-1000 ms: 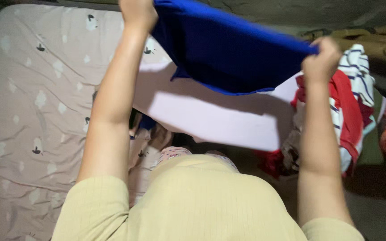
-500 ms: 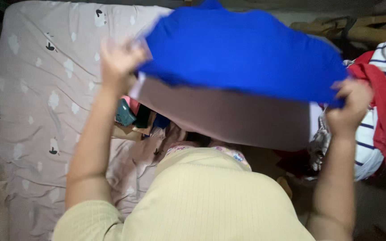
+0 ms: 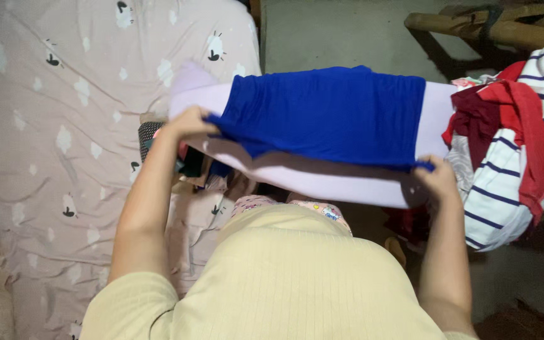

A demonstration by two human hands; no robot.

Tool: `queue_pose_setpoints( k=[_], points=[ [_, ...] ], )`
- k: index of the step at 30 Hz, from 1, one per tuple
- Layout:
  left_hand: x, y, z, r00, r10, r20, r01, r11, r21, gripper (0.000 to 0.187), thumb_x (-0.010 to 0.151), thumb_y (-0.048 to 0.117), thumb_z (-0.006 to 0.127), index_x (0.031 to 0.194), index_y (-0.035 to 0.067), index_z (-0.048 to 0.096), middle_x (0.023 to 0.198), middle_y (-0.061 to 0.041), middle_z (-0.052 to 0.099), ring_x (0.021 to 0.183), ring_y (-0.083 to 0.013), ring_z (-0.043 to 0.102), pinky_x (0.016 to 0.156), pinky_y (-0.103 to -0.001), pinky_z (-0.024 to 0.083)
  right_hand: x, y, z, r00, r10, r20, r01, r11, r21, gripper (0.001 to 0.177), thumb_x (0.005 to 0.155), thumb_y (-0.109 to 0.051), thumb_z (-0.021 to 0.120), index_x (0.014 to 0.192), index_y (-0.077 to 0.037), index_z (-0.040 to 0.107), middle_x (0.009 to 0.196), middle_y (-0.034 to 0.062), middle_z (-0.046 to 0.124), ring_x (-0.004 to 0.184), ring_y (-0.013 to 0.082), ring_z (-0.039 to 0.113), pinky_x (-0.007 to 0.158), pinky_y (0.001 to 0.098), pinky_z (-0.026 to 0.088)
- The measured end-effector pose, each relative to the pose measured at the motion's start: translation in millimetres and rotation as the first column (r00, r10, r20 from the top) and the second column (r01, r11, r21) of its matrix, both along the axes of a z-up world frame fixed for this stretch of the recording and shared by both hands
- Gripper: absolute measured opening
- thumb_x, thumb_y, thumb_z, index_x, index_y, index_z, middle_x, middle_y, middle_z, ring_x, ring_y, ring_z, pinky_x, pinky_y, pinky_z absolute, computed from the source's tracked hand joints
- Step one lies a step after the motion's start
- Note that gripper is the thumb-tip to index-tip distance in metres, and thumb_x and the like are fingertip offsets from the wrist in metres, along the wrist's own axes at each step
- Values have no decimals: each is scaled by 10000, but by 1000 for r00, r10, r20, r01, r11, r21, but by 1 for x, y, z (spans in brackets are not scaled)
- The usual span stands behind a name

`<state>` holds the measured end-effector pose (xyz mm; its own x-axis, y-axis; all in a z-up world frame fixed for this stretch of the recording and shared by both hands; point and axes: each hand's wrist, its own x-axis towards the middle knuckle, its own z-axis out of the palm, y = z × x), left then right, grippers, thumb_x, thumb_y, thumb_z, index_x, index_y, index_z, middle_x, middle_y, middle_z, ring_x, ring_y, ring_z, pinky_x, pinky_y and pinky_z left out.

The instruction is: The person folds items of clothing including a green garment, a blue shirt, a red and white shirt, and a striped shirt on an ironing board.

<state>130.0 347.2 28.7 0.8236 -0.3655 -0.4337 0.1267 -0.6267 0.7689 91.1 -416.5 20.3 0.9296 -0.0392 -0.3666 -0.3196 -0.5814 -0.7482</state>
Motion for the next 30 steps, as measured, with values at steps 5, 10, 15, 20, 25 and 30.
queue_pose_setpoints(
  k=[5,10,15,20,25,30],
  points=[
    [71,-27,-14,721,536,-440,-690,497,-526,265,961,324,686,1107,111,747,944,-24,703,796,-135,666,746,-292,550,85,11,-12,923,-380,52,235,668,706,459,922,-9,735,1342,-16,551,1109,47,664,1008,168,645,948,326,550],
    [61,-47,-28,632,642,-435,-740,666,-92,252,954,384,705,975,133,696,790,14,617,647,-114,532,621,-308,449,86,29,-27,913,-403,-63,387,806,449,668,898,-47,719,1504,-34,435,1199,99,676,1074,167,643,990,315,513],
    [46,-49,-29,530,713,-459,-832,542,-119,251,923,383,731,963,136,706,791,6,631,664,-120,539,636,-297,430,75,36,-36,941,-338,-30,330,892,310,688,925,-75,726,1512,36,384,1437,204,570,1206,228,618,1062,338,475],
    [66,-60,-31,608,726,-322,-791,591,-160,231,881,291,734,895,61,731,791,-31,719,691,-151,650,655,-302,516,78,39,-39,961,-254,111,212,931,296,717,903,-2,734,1517,47,366,1557,242,426,1361,270,525,1111,363,446],
    [75,-58,-36,352,841,-411,-934,343,-99,180,863,193,674,919,22,679,761,-70,646,623,-208,584,566,-365,469,75,40,-41,887,-461,-15,420,793,442,699,906,2,662,1536,-15,361,1558,258,481,1352,300,570,1115,359,469],
    [74,-66,-23,379,811,-446,-915,400,-49,192,870,257,727,924,74,703,807,-42,670,666,-180,603,592,-332,476,91,46,-45,889,-446,105,372,836,402,620,965,1,705,1505,-17,401,1527,193,451,1372,257,507,1119,351,432]
  ],
)
